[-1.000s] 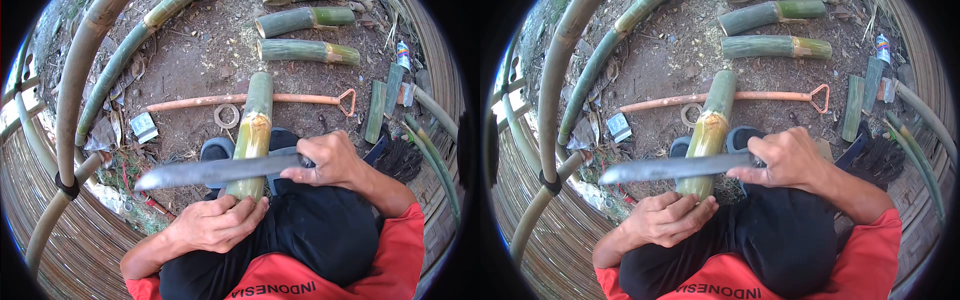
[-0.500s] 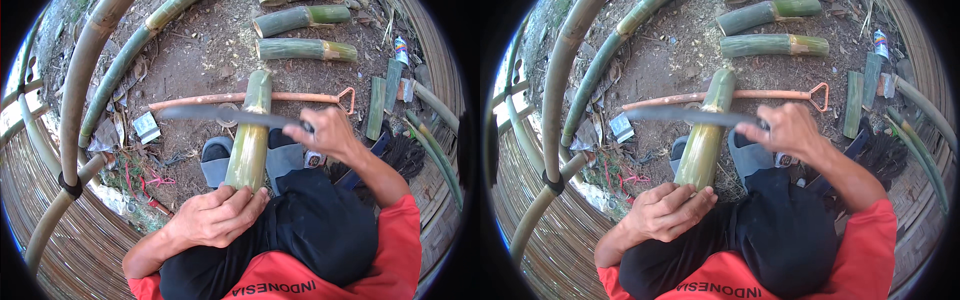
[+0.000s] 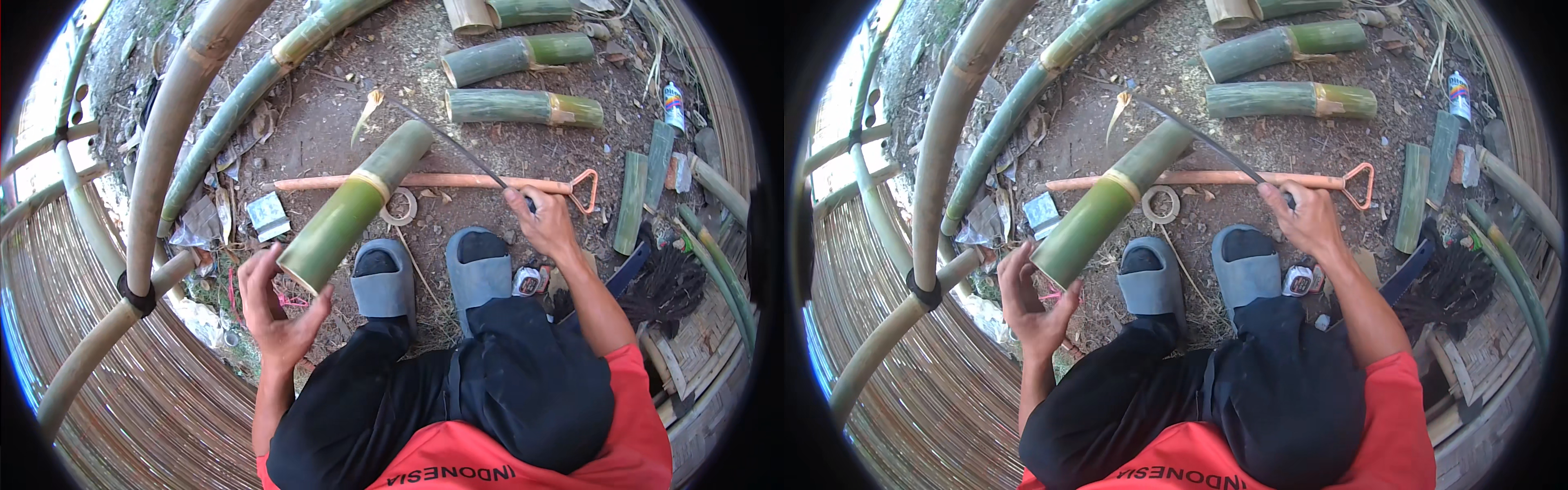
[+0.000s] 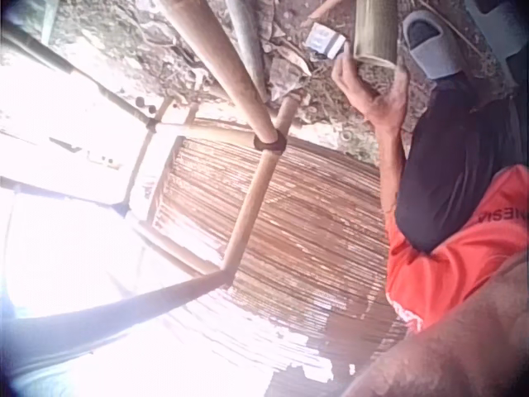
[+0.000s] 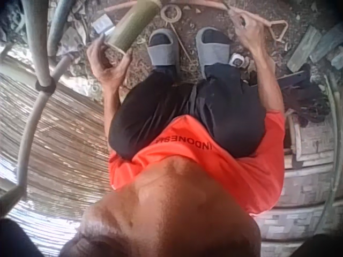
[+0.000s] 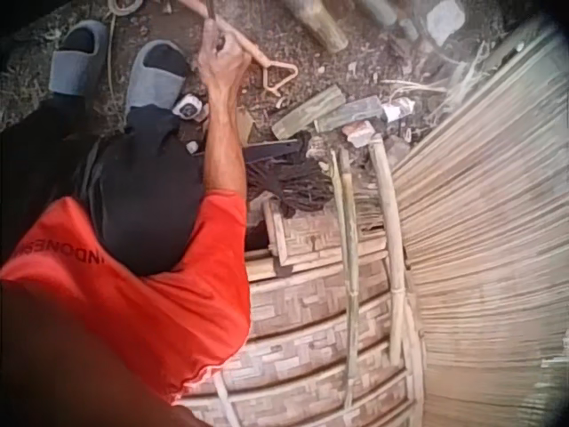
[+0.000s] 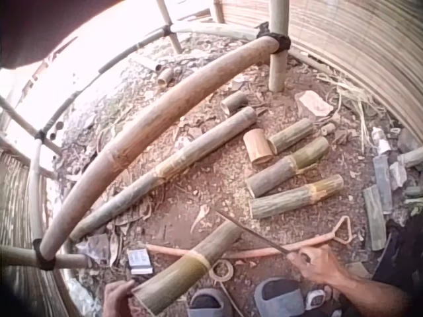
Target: The person tests the fit of bamboo pieces against a bamboo pole, shapes and carves a bamboo segment using a machete, and fits the carved piece against the bamboo structure.
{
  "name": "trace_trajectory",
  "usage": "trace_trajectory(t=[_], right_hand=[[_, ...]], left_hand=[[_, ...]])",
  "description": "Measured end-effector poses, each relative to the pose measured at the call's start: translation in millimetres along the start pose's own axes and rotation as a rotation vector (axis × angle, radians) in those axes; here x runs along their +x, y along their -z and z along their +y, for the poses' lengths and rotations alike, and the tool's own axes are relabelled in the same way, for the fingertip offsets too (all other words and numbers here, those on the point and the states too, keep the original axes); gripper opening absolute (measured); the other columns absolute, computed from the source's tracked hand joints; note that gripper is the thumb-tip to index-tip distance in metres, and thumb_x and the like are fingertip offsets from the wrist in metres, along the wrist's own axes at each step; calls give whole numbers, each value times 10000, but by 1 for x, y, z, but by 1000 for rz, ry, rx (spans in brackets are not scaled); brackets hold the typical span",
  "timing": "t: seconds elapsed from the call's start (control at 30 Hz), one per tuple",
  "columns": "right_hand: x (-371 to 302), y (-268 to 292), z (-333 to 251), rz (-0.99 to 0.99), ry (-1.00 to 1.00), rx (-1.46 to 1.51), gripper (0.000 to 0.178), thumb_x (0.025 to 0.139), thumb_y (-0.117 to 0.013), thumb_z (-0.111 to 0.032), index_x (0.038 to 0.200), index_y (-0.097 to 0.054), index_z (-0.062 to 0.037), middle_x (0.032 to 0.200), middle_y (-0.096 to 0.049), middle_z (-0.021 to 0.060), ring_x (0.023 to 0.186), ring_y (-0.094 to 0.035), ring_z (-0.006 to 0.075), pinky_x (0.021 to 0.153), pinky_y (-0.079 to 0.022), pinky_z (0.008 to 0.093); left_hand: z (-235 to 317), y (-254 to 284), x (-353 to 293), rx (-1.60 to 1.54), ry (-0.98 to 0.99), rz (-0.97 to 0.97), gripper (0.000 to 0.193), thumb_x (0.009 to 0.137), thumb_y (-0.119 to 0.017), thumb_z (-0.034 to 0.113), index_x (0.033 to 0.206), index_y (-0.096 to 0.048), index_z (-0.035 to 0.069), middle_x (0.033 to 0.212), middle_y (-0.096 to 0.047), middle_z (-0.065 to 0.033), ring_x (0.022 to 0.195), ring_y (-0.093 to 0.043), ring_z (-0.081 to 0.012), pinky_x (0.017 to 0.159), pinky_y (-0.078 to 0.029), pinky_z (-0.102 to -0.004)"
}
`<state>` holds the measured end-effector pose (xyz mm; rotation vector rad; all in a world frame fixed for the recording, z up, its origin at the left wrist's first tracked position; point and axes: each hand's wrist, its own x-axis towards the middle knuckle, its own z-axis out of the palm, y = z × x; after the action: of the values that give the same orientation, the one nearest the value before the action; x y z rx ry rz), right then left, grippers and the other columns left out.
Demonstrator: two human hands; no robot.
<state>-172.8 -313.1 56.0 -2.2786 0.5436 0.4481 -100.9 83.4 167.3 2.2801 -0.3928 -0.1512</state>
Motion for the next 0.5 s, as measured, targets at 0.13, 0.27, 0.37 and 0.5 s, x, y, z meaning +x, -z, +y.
trace_trajectory(t=[0.13, 0.27, 0.37, 0.5], right_hand=[[-5, -16, 10, 15, -52, -14, 601, 942, -710, -599, 854, -718, -4, 571, -579, 140, 529, -610, 261, 543, -455, 423], [-5, -41, -3, 148, -2, -40, 504, 855, -857, -418, 1105, -723, -1, 739, -689, 166, 683, -699, 307, 664, -533, 429], [5, -43, 45, 248, 118, -68, 602, 842, -857, -271, 1341, -632, -19, 1074, -739, 248, 1032, -728, 384, 877, -551, 444], [17, -62, 59, 179, 160, -168, 619, 847, -847, -257, 1378, -623, -29, 1159, -729, 271, 1117, -700, 425, 914, -540, 462]], left_hand=[[-19, -5, -3, -440, 620, 85, 678, 923, -750, 42, 1515, -426, -30, 1347, -608, -192, 1241, -629, -263, 1047, -530, -380], [-65, -10, -25, -248, 721, -74, 817, 843, -889, 246, 1476, -466, -52, 1293, -650, -186, 1114, -681, -234, 907, -584, -357], [-83, -46, -24, -328, 854, -125, 891, 792, -934, 333, 1441, -493, -90, 1235, -689, -170, 1037, -698, -212, 855, -582, -329], [-106, -37, -44, -558, 936, -177, 857, 791, -923, 434, 1385, -568, -72, 1178, -711, -183, 905, -724, -182, 787, -588, -318]])
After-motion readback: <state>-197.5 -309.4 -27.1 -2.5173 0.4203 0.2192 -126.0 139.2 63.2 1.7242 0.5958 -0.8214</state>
